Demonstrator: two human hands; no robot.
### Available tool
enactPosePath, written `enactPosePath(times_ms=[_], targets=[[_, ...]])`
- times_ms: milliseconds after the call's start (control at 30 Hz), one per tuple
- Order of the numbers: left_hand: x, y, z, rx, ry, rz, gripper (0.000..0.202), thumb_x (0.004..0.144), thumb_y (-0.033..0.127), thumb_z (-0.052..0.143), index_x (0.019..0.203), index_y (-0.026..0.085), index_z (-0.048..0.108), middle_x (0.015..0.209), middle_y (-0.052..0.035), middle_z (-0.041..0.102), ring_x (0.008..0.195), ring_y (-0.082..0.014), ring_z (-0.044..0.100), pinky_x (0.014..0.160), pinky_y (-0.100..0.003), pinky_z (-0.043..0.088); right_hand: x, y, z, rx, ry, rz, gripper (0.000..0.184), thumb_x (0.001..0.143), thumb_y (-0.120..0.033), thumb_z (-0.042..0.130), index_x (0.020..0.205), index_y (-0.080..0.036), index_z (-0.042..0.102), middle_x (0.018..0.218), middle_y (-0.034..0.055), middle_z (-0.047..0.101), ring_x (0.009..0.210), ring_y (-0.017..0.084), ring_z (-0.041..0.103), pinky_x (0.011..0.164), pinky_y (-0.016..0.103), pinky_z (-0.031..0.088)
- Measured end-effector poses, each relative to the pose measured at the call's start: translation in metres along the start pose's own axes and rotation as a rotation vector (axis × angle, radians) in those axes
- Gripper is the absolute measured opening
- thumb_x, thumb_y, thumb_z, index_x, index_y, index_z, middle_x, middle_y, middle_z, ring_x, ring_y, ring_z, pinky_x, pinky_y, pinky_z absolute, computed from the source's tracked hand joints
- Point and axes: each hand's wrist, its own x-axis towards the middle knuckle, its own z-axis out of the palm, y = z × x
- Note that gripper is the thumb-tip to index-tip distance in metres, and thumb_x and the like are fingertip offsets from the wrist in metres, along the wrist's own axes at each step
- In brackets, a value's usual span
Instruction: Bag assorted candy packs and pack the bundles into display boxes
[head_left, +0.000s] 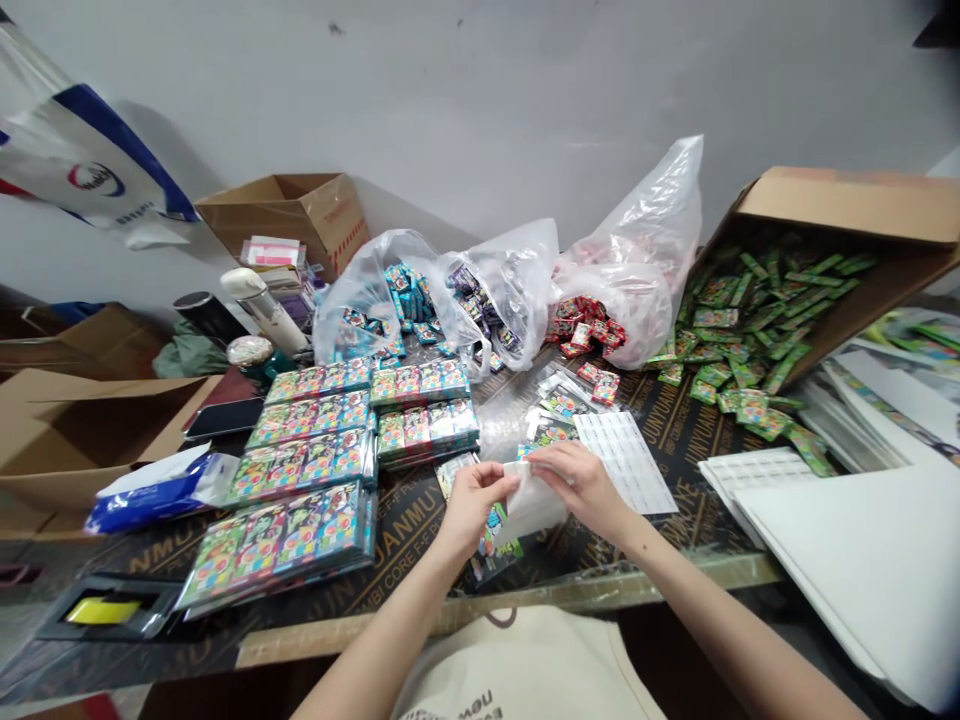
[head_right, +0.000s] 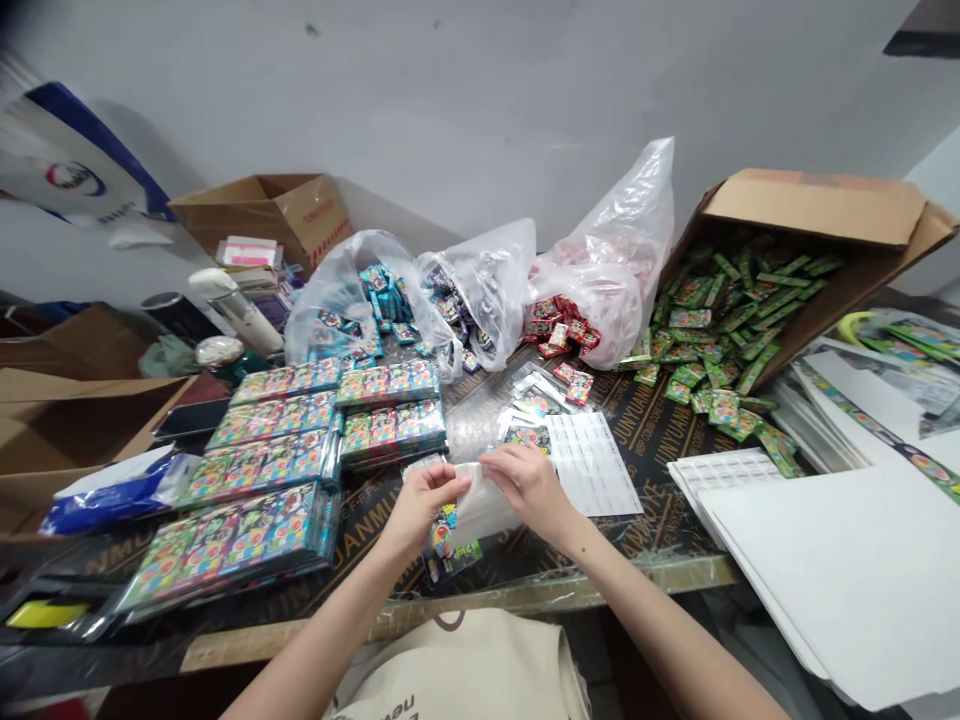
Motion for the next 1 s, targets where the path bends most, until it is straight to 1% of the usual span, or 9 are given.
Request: enactPosePath(times_ms=[167,233,333,400,500,767,833,900,1000], targets=[[0.001,-0.001,0.000,-0.136,0.004,-0.116,0.030,0.058,0.037,0.074,0.060,0.011,0.059,0.052,0.0019,0.053,0.045,-0.0057,0.045,0.049,-0.018,0.036,-0.005,0.002,0.003,-0.044,0.085,-0.140,0.023,0.086,-0.018,0.047,0.099,-0.026,0.064,0.112,0.0071,0.062,0.099,0.021,0.057,0.090,0.043,0.039],[0.001,-0.002,0.001,-0.119,0.023,-0.099,0.029,0.057,0.036,0.075,0.059,0.011,0.059,0.051,0.0025,0.053,0.044,-0.0053,0.044,0.048,-0.018,0.035,-0.004,-0.002,0.003,0.097,0.119,-0.064,0.022,0.086,-0.019,0.048,0.099,-0.026,0.063,0.112,0.0058,0.061,0.102,0.020,0.056,0.092,0.042,0.039],[0.001,-0.005,0.002,-0.088,0.029,-0.066,0.028,0.057,0.034,0.075,0.059,0.011,0.059,0.050,0.0024,0.054,0.044,-0.0061,0.045,0.047,-0.018,0.035,0.002,-0.009,0.005,0.259,0.155,0.117,0.035,0.084,-0.022,0.051,0.119,-0.026,0.050,0.116,0.0069,0.057,0.105,0.020,0.053,0.092,0.039,0.040],[0.001,-0.006,0.003,-0.059,0.018,-0.042,0.027,0.058,0.034,0.074,0.060,0.011,0.061,0.050,0.0026,0.054,0.044,-0.0064,0.046,0.047,-0.018,0.034,0.006,-0.010,0.009,0.268,0.098,0.141,0.047,0.083,-0.023,0.052,0.129,-0.026,0.041,0.107,0.0064,0.059,0.099,0.020,0.055,0.089,0.039,0.042],[0.001,-0.007,0.003,-0.030,0.002,-0.036,0.026,0.061,0.036,0.071,0.060,0.011,0.062,0.051,0.0021,0.055,0.046,-0.0077,0.048,0.049,-0.019,0.038,0.007,-0.007,0.017,0.217,0.030,0.094,0.044,0.085,-0.020,0.048,0.128,-0.026,0.042,0.088,0.0030,0.062,0.087,0.019,0.056,0.086,0.038,0.042],[0.005,-0.020,0.003,0.017,0.020,-0.069,0.026,0.070,0.037,0.059,0.059,0.013,0.056,0.050,0.0017,0.055,0.044,-0.0074,0.049,0.048,-0.018,0.039,-0.007,-0.005,0.029,0.013,0.091,-0.097,0.037,0.087,-0.016,0.042,0.122,-0.026,0.050,0.082,0.0035,0.064,0.084,0.019,0.055,0.081,0.038,0.042],[0.010,-0.027,0.005,0.096,0.054,-0.067,0.028,0.070,0.039,0.056,0.061,0.013,0.056,0.051,0.0009,0.055,0.044,-0.0082,0.050,0.047,-0.018,0.040,-0.010,-0.004,0.023,0.058,0.171,-0.036,0.034,0.087,-0.017,0.043,0.118,-0.026,0.053,0.084,0.0038,0.064,0.086,0.019,0.056,0.082,0.037,0.043],[0.018,-0.037,0.009,0.170,0.089,-0.069,0.031,0.071,0.043,0.052,0.063,0.014,0.055,0.051,0.0003,0.055,0.044,-0.0095,0.052,0.047,-0.019,0.042,-0.014,0.004,0.012,0.078,0.352,0.123,0.035,0.086,-0.020,0.045,0.120,-0.025,0.050,0.095,0.0048,0.062,0.094,0.019,0.056,0.087,0.038,0.042],[0.034,-0.054,0.018,0.254,0.098,-0.069,0.034,0.073,0.046,0.047,0.063,0.014,0.053,0.051,0.0000,0.055,0.043,-0.0110,0.053,0.047,-0.022,0.044,-0.024,0.033,-0.006,-0.040,0.568,0.371,0.055,0.084,-0.026,0.048,0.135,-0.025,0.029,0.121,0.0086,0.050,0.108,0.021,0.049,0.093,0.041,0.039]])
